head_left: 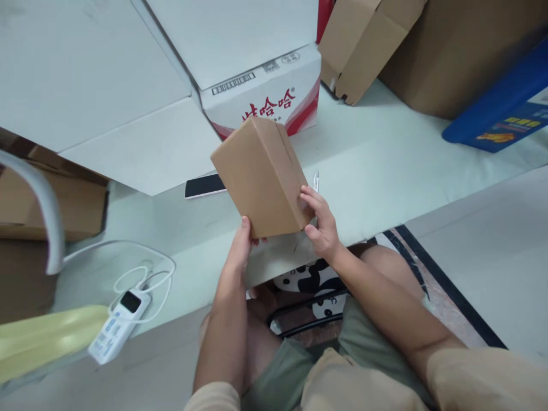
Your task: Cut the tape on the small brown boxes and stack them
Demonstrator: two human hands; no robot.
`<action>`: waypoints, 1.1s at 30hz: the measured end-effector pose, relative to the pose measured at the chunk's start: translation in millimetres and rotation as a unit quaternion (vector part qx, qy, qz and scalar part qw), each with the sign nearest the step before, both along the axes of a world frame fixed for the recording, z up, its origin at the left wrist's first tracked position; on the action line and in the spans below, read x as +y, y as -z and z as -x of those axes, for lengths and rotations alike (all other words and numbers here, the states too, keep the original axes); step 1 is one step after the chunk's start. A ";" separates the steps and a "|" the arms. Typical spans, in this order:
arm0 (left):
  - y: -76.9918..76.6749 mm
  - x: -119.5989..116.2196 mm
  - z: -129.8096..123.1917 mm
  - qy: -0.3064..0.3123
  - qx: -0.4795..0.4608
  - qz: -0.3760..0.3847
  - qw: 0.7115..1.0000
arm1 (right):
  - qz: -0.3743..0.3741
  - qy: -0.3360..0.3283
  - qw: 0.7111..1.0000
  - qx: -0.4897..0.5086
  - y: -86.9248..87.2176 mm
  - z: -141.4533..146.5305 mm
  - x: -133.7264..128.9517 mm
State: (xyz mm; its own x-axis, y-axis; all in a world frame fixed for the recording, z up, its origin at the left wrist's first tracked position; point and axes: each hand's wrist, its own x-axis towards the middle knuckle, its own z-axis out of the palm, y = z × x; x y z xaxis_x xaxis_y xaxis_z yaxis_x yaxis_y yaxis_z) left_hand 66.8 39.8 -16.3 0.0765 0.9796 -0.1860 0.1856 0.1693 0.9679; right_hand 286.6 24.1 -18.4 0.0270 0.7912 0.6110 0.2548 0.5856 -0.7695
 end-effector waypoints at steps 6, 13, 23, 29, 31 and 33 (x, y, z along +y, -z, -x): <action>-8.4 -3.0 -0.9 0.135 0.003 0.205 0.969 | -0.039 0.077 0.996 0.006 -6.4 -5.5 -1.7; -24.0 -4.6 9.2 -0.139 0.159 -0.154 0.965 | -0.127 0.019 0.984 -0.125 -16.8 1.3 2.3; -32.9 -9.2 2.4 -0.041 0.209 -0.444 0.870 | 0.059 0.183 0.951 -0.241 -5.5 -17.3 13.8; -32.5 -7.2 -0.5 -0.027 0.213 -0.435 0.874 | 0.263 0.137 0.872 -0.389 -1.0 -36.4 28.4; -32.8 -7.0 -0.1 -0.019 0.205 -0.437 0.875 | 0.271 0.147 0.878 -0.367 -2.4 -38.0 27.2; -32.5 -7.2 1.0 -0.004 0.212 -0.442 0.871 | 0.272 0.158 0.897 -0.310 -4.9 -39.9 25.7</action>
State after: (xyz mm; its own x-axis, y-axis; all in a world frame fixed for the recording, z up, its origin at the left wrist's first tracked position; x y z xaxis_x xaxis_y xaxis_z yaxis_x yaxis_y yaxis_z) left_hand 65.8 32.5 16.2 0.1773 0.7542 0.6322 0.5601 -0.6055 0.5653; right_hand 326.5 49.8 -13.5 0.0917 0.9896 0.1112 0.8198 -0.0116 -0.5725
